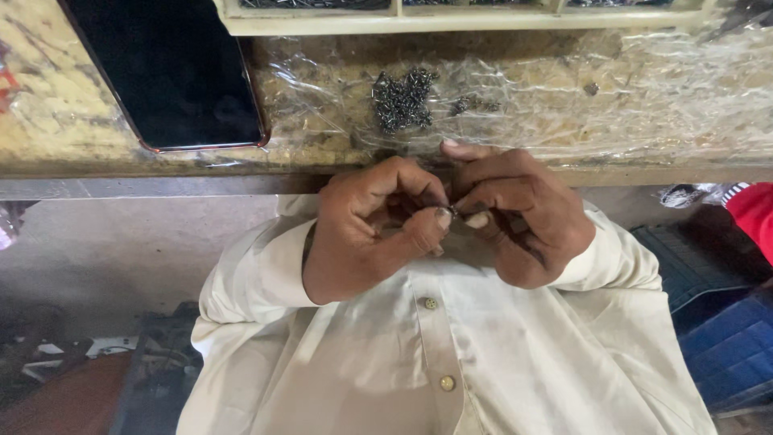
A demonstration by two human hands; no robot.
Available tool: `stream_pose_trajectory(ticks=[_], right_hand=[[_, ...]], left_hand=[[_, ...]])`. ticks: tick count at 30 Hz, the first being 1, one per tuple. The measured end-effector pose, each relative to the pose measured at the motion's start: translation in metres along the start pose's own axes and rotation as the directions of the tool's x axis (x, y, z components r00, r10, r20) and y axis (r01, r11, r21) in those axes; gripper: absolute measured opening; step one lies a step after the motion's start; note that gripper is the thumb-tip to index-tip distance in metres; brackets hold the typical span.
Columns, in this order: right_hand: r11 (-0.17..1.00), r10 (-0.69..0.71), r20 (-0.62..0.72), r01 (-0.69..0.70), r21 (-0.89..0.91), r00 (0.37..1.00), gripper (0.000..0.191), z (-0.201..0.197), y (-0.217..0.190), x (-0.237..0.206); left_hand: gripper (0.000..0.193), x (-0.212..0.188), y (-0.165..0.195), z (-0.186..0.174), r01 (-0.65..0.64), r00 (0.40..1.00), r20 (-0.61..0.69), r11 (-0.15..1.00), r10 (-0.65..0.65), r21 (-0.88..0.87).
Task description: The person assembles key fobs by hand at a workbench. They pick up a key ring, insert a small metal pin, attach a blue plastic head, and place the completed fob on the table. The process is repeated multiple times with components from a compartmentalized tray.
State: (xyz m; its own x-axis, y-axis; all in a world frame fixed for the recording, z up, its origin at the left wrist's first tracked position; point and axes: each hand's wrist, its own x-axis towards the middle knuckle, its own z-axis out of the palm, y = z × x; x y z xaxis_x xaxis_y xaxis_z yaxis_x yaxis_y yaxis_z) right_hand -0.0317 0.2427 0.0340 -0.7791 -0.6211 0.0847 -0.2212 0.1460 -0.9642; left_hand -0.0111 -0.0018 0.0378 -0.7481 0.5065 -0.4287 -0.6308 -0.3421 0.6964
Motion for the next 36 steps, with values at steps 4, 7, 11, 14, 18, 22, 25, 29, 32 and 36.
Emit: stream_pose_trajectory(ticks=[4,7,11,14,18,22,25,29,32,36], right_hand=[[0.991,0.125,0.023,-0.126,0.049,0.992,0.012,-0.01,-0.008,0.0],[0.986,0.142,0.051,-0.145,0.083,0.989,0.014,-0.012,-0.01,0.011],[0.986,-0.148,-0.04,0.144,-0.088,0.988,0.013,-0.007,-0.017,0.044],[0.957,-0.152,-0.02,0.142,-0.252,0.988,0.016,-0.009,-0.041,0.076],[0.753,-0.393,-0.046,0.293,-0.589,0.918,0.022,-0.025,-0.067,0.129],[0.395,-0.278,0.516,0.586,-0.708,0.81,0.027,-0.026,-0.024,0.187],[0.514,-0.028,0.677,0.591,-0.622,0.736,0.029,-0.037,0.002,0.21],[0.539,-0.114,0.685,0.624,-0.566,0.719,0.02,-0.046,0.006,0.209],[0.639,-0.141,0.583,0.523,-0.564,0.8,0.018,-0.05,0.005,0.199],[0.497,-0.318,0.554,0.633,-0.594,0.77,0.019,-0.047,0.018,0.191]], left_hand=[[0.013,0.001,-0.001,-0.004,0.106,0.994,-0.006,0.993,-0.106,-0.053],[0.013,0.001,-0.003,-0.007,0.069,0.997,0.03,0.998,-0.069,-0.006],[0.01,-0.001,-0.012,-0.001,-0.288,0.942,-0.075,0.9,0.328,0.328],[0.012,-0.001,-0.018,0.002,-0.378,0.885,-0.134,0.855,0.447,0.354],[0.015,0.005,-0.021,-0.001,-0.514,0.817,-0.015,0.74,0.577,0.433],[0.014,0.016,-0.023,-0.003,-0.454,0.852,-0.035,0.77,0.523,0.449],[0.012,0.023,-0.024,-0.004,-0.431,0.861,-0.08,0.804,0.502,0.411],[0.011,0.025,-0.025,-0.008,-0.45,0.857,-0.062,0.802,0.511,0.392],[0.011,0.025,-0.025,-0.011,-0.478,0.843,-0.063,0.798,0.534,0.368],[0.011,0.024,-0.025,-0.014,-0.462,0.862,-0.041,0.818,0.505,0.343]])
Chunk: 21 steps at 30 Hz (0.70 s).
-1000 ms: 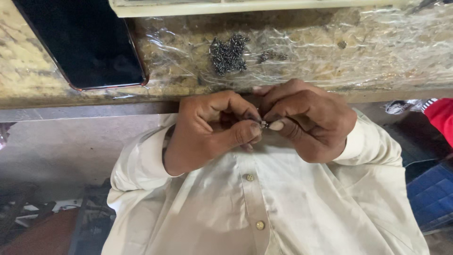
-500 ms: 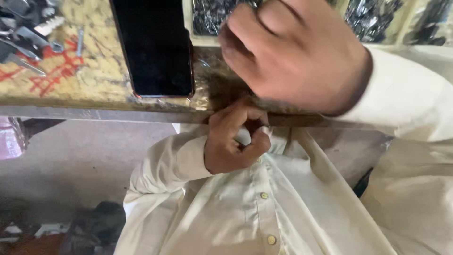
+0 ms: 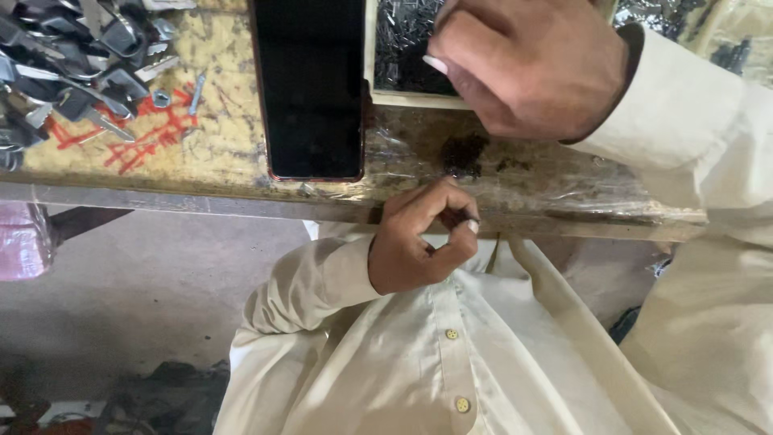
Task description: The person assembles key fobs by hand at a workbench. They pick up a key ring, insert a small metal pin, attach a blue plastic head, and place the completed fob on the table. The process is repeated multiple times with components from a compartmentalized tray.
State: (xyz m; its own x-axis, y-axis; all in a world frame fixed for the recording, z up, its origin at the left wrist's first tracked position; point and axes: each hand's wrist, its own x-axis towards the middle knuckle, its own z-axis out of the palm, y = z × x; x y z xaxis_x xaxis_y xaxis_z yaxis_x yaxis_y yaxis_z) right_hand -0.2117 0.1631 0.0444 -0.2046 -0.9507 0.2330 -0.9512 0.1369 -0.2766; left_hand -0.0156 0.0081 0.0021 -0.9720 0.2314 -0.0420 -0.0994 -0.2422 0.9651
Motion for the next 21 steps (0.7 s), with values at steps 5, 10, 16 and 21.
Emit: stream_pose_trajectory(ticks=[5,10,16,21], right_hand=[[0.983,-0.061,-0.059,0.049,-0.177,0.996,0.021,0.003,-0.006,0.002],[0.956,0.26,-0.186,-0.226,0.185,0.948,0.017,-0.019,-0.065,-0.009],[0.756,0.627,-0.112,-0.568,0.327,0.771,0.02,-0.008,-0.143,-0.065],[0.68,0.618,-0.175,-0.409,0.608,0.766,0.012,0.006,-0.158,-0.068]], left_hand=[[0.011,-0.001,0.0,-0.002,0.025,0.999,-0.038,0.994,-0.021,0.103],[0.008,-0.01,0.002,-0.003,0.024,1.0,0.015,0.951,-0.021,-0.308],[0.005,-0.026,0.007,-0.001,0.04,0.998,-0.016,0.838,-0.058,-0.544],[0.004,-0.03,0.008,0.008,0.092,0.992,-0.036,0.878,-0.123,-0.47]])
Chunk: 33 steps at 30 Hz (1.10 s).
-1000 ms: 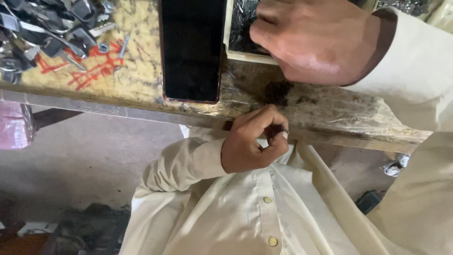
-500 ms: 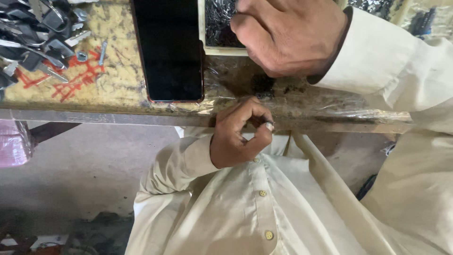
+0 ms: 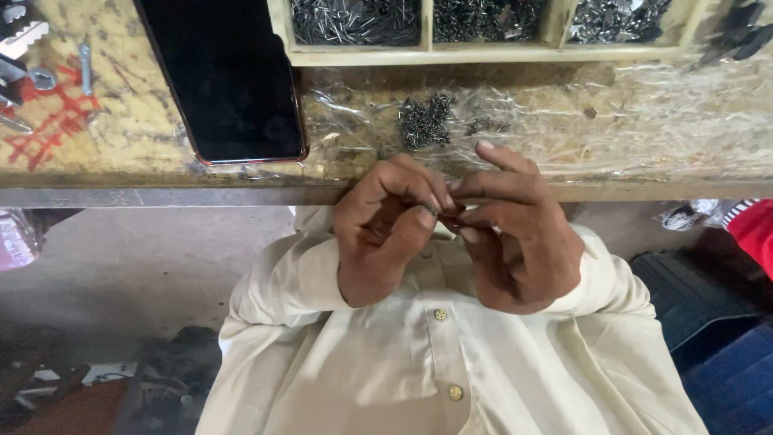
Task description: The person assembles key fobs by hand at a workbench. They pick up a key ring, insert a small metal pin, attach a blue plastic head, and place the completed fob on the table. The process is repeated multiple times with components from a compartmentalized tray.
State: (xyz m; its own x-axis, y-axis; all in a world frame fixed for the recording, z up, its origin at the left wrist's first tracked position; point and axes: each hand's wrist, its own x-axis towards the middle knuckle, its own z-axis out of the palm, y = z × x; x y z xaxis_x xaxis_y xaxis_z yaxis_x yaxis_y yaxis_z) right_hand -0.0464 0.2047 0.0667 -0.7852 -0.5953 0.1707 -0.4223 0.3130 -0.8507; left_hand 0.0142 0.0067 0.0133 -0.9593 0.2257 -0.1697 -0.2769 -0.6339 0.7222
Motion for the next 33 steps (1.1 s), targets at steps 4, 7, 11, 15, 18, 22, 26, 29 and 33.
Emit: stream_pose_trajectory(ticks=[4,7,11,15,18,22,26,29,33], right_hand=[[0.951,-0.156,-0.225,0.085,-0.297,0.962,0.01,0.022,-0.004,0.012],[0.92,-0.264,-0.398,0.105,-0.379,0.878,0.008,0.038,0.006,0.0],[0.904,-0.355,-0.363,0.218,-0.368,0.861,0.008,0.046,0.029,-0.032],[0.916,-0.361,-0.487,0.202,-0.347,0.795,0.006,0.049,0.036,-0.04],[0.909,-0.342,-0.434,0.176,-0.379,0.833,0.007,0.04,0.03,-0.031],[0.995,-0.092,-0.161,0.085,-0.052,0.983,0.02,0.013,0.025,-0.029],[0.985,-0.165,-0.126,0.158,-0.068,0.978,0.026,-0.002,0.032,-0.028],[0.985,-0.173,0.036,0.172,0.033,0.984,0.025,-0.009,0.032,-0.02],[0.947,0.157,0.014,-0.155,0.282,0.987,0.019,-0.011,0.019,0.01]], left_hand=[[0.006,0.003,-0.003,0.007,0.014,0.999,-0.043,0.996,-0.01,0.094],[0.005,0.006,-0.003,0.011,0.024,0.999,0.024,0.984,-0.028,0.176],[0.002,0.008,-0.001,0.015,-0.083,0.994,0.092,0.936,0.054,0.343],[0.008,0.01,0.0,0.019,-0.005,1.0,-0.001,0.959,0.005,0.282],[0.01,0.011,0.0,0.02,-0.004,1.0,-0.028,0.958,0.012,0.285],[0.013,0.013,0.002,0.015,-0.07,0.997,0.041,0.921,0.058,0.383],[0.011,0.014,0.004,0.008,-0.001,0.996,0.086,0.928,-0.033,0.372],[0.009,0.014,0.004,0.004,-0.016,0.993,0.112,0.91,-0.034,0.415],[0.006,0.013,0.003,0.002,0.113,0.99,0.058,0.963,-0.131,0.246]])
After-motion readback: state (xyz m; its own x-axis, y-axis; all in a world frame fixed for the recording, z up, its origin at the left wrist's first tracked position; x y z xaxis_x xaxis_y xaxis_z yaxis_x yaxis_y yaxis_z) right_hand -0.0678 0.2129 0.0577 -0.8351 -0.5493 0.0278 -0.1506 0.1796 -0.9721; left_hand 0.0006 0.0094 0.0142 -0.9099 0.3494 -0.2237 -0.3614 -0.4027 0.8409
